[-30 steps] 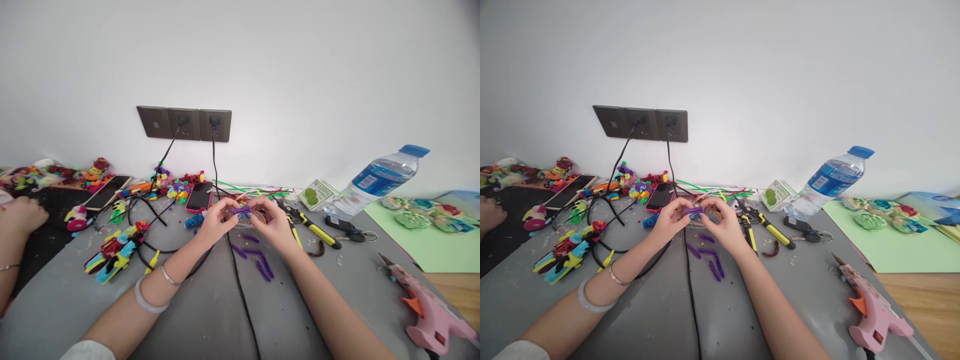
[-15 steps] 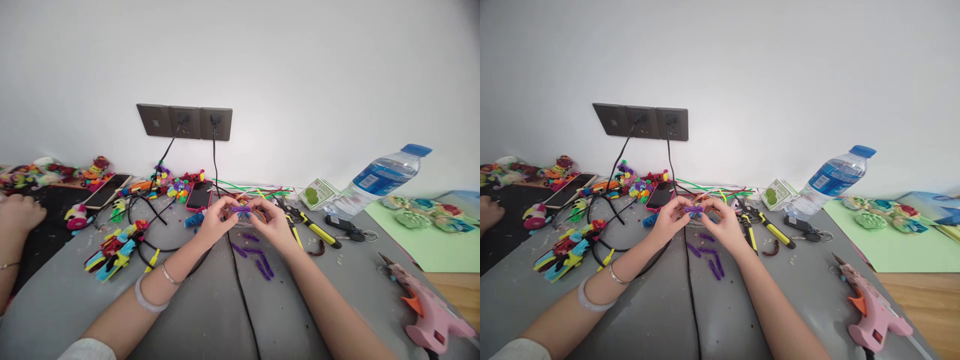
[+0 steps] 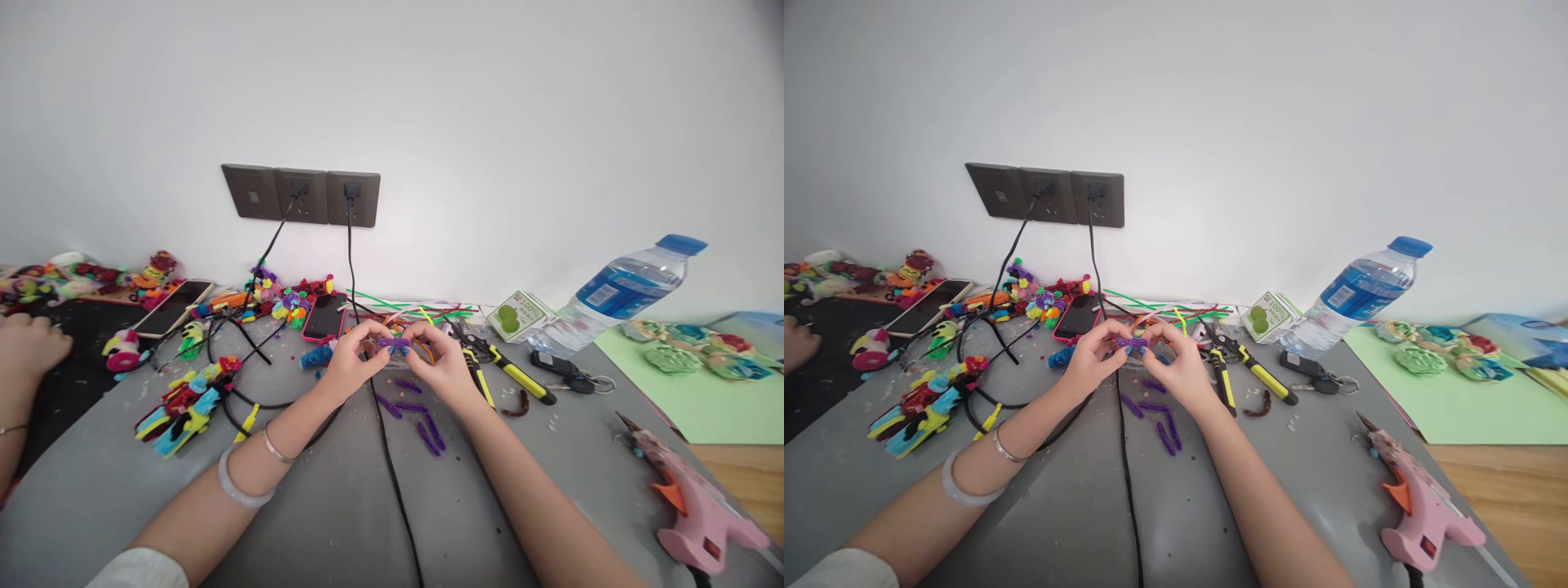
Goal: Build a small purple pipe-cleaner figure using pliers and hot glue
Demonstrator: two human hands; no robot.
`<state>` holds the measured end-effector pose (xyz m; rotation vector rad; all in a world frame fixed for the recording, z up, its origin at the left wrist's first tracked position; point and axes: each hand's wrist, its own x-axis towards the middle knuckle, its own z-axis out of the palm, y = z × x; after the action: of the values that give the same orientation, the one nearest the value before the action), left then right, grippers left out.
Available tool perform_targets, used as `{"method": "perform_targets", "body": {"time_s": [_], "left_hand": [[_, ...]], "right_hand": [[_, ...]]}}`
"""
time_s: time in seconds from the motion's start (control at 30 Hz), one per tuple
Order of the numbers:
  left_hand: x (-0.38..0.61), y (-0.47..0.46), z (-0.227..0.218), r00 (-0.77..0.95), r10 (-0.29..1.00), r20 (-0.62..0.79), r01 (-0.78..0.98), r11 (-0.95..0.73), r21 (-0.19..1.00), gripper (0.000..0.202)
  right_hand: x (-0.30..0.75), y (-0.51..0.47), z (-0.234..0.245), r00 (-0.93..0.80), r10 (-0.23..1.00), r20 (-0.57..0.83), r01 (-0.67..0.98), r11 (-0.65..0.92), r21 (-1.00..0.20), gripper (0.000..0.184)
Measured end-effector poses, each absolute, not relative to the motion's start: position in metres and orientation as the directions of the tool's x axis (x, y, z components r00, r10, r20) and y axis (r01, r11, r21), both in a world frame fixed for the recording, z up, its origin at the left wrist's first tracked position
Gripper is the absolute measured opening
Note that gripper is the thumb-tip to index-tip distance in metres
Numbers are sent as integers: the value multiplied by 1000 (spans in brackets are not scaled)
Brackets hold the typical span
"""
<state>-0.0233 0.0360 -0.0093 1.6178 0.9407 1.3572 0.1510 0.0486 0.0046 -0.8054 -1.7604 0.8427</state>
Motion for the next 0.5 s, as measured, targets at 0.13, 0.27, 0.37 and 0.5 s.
{"method": "perform_targets", "body": {"time_s": [0.13, 0.27, 0.37, 0.5], "left_hand": [[-22, 35, -9, 144, 912, 384, 54, -395, 917, 11], [-22, 35, -9, 135, 912, 387, 54, -396, 917, 13], [-22, 36, -10, 136, 905, 402, 43, -411, 911, 15], [-24, 36, -10, 152, 899, 412, 56, -424, 904, 12]], "right_hand": [[151, 49, 3, -294, 834, 467, 141, 521, -842, 8], [151, 49, 2, -296, 831, 470, 136, 524, -841, 9], [151, 49, 0, -296, 825, 481, 134, 534, -835, 9], [150, 50, -1, -298, 816, 495, 121, 547, -828, 10]]}}
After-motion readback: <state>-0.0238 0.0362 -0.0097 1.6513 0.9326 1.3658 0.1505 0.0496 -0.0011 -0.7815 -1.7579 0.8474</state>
